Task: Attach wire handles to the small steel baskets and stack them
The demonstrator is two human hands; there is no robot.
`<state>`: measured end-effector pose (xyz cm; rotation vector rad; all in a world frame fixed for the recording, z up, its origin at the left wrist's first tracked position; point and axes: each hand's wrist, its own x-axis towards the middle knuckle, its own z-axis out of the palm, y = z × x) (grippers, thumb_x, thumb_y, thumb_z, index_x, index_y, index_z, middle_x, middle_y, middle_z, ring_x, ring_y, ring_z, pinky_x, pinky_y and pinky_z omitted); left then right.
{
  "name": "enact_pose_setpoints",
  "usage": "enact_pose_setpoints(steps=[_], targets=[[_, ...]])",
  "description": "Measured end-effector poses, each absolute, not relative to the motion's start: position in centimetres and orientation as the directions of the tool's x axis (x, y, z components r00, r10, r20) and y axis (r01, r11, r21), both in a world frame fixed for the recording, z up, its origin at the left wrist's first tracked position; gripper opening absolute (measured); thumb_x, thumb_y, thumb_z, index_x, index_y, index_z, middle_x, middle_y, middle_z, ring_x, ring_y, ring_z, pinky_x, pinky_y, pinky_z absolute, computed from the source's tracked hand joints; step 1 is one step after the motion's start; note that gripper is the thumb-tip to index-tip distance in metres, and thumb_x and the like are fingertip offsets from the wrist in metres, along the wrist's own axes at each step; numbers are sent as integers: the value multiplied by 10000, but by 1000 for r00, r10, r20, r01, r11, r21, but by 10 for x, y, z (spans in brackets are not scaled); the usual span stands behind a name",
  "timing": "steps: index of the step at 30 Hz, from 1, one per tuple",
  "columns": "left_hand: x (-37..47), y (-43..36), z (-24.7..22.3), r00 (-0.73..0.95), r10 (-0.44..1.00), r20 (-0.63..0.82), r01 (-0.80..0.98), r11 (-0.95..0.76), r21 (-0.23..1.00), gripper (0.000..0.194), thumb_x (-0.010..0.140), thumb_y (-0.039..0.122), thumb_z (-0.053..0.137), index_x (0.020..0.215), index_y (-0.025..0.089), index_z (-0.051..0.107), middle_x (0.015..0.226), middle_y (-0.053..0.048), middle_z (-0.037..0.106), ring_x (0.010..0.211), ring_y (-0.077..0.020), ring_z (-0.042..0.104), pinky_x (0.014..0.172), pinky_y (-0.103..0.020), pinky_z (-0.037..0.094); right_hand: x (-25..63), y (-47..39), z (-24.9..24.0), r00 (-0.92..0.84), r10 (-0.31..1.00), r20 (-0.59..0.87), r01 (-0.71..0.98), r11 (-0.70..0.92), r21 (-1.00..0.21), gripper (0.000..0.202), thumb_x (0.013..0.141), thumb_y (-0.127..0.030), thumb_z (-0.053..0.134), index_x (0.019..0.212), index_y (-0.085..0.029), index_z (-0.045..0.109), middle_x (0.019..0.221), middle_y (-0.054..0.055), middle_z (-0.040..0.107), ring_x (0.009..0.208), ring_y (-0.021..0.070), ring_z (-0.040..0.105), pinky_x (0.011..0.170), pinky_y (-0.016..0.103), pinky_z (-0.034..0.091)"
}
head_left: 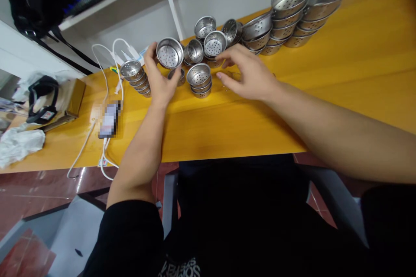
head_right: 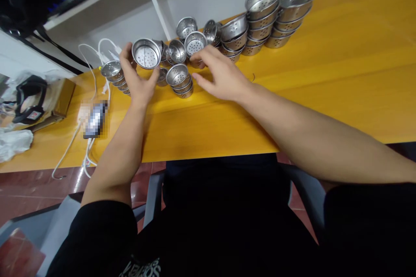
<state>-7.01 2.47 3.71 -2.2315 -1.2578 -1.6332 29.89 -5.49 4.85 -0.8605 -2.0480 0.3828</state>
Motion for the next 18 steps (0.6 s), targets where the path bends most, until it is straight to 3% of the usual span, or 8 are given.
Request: enact_pose_setpoints(steps=[2,4,7,13,18], targets=[[-57,7,49,167,540,825,652,-688,319,1075,1046,1120,712,1811,401,479,1871,-115,679,1836,-316,624,1567,-603,577,297,-61,54,-408,664,627,413,747,-521,700,1215,-737,789,1813,-373,754,1666,182,793,1488,551,792,1397,814,628],[-41,-12,57,261,597,759,627,-702,337,1066,1020,1075,792,1813,415,525,1897,-113,656,1915,-427,567,1672,-706,458,293,-66,55,-436,618,654,384,785,-486,724,1226,-729,771,1858,-380,722,1701,183,754,1507,548,775,1393,809,631],[-19,-27,57,383,614,690,566,-747,350,1038,1014,1052,827,1804,425,580,1869,-123,668,1912,-494,582,1703,-751,394,286,-68,51,-477,552,684,374,831,-410,770,1224,-705,763,1913,-375,666,1676,185,717,1558,543,721,1364,821,637],[-6,-31,49,492,591,640,523,-788,326,995,1019,1047,819,1768,413,653,1835,-135,715,1843,-484,671,1641,-730,491,283,-67,50,-527,527,666,367,849,-381,639,1150,-685,864,1696,-357,809,1588,186,687,1533,544,664,1333,840,630],[-3,-54,72,433,684,587,620,-699,356,911,976,831,982,1723,385,711,1879,-124,706,1876,-507,644,1665,-755,454,287,-75,65,-523,666,532,441,745,-500,646,1131,-787,867,1668,-430,834,1619,182,699,1594,579,633,1414,869,561]])
